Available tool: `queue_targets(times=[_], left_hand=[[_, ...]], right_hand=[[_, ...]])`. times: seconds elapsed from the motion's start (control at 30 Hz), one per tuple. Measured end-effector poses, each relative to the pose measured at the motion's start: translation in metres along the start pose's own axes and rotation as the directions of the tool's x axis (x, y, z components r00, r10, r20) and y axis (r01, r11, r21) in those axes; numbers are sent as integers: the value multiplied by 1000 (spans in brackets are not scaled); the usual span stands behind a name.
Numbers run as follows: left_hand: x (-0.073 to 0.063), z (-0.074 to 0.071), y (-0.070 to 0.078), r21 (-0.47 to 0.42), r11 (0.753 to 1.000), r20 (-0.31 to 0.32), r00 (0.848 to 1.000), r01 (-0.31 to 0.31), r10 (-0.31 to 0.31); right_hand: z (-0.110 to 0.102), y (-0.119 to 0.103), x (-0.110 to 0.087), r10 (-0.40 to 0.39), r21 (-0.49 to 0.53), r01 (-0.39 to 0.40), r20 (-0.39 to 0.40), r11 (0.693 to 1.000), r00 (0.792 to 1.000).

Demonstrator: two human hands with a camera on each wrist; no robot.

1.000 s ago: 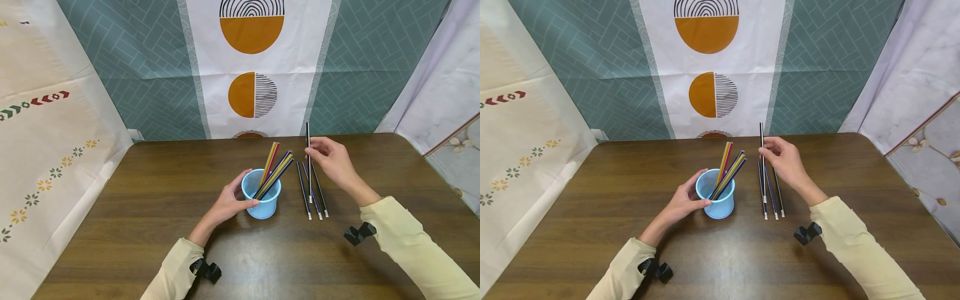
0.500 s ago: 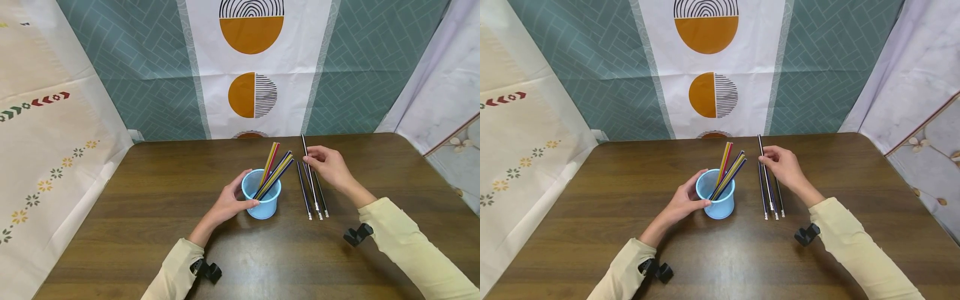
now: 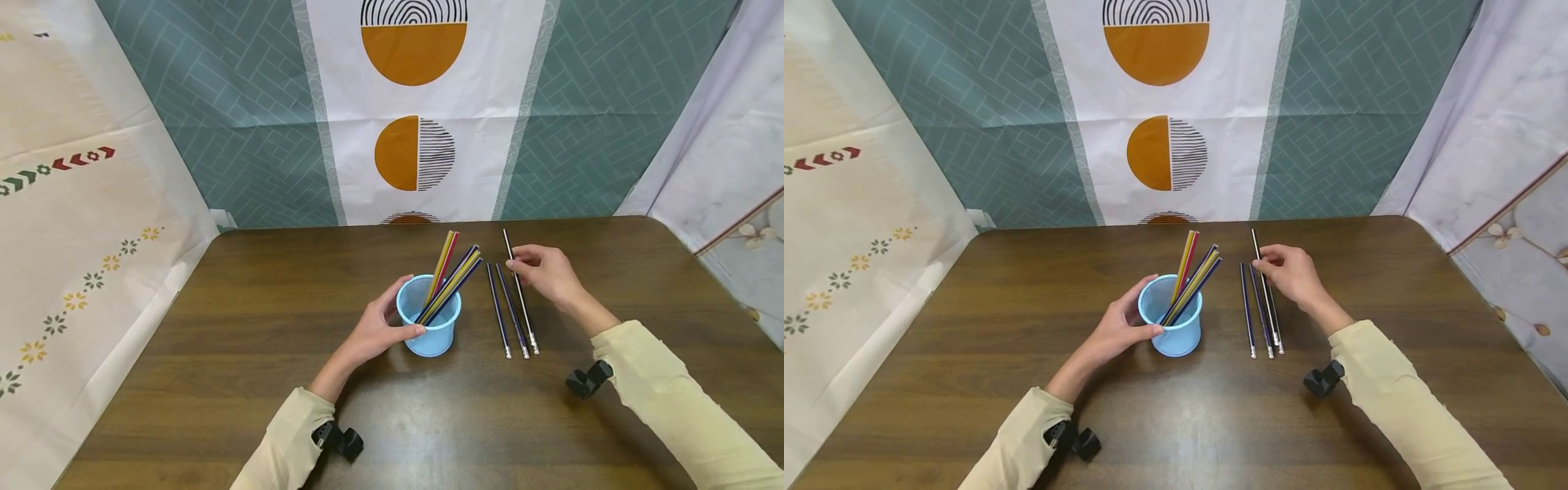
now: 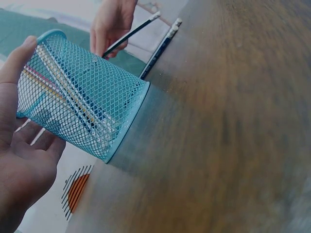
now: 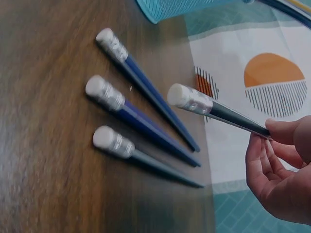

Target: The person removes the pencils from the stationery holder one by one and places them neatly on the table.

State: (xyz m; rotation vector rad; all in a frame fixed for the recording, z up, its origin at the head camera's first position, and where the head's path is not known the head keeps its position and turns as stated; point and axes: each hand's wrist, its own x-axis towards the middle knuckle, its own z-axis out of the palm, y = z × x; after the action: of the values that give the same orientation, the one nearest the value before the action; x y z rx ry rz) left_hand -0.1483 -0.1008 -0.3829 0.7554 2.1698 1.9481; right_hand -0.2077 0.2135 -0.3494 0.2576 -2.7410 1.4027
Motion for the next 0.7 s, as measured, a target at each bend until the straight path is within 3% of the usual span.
queue_targets(times=[0.2, 0.5, 0.7], left_hand=[[-4, 2, 22, -9, 1000, 0, 1000, 3, -3], [-4, 2, 22, -3, 1000, 3, 1000, -10, 10], [0, 0, -6, 9, 999, -6, 999, -31, 32]], right_hand=[[-6, 7, 0, 70, -21, -69, 38, 997, 997], [-12, 17, -1, 126, -32, -124, 68, 992, 990], [-13, 28, -1, 143, -53, -139, 68, 989, 987]])
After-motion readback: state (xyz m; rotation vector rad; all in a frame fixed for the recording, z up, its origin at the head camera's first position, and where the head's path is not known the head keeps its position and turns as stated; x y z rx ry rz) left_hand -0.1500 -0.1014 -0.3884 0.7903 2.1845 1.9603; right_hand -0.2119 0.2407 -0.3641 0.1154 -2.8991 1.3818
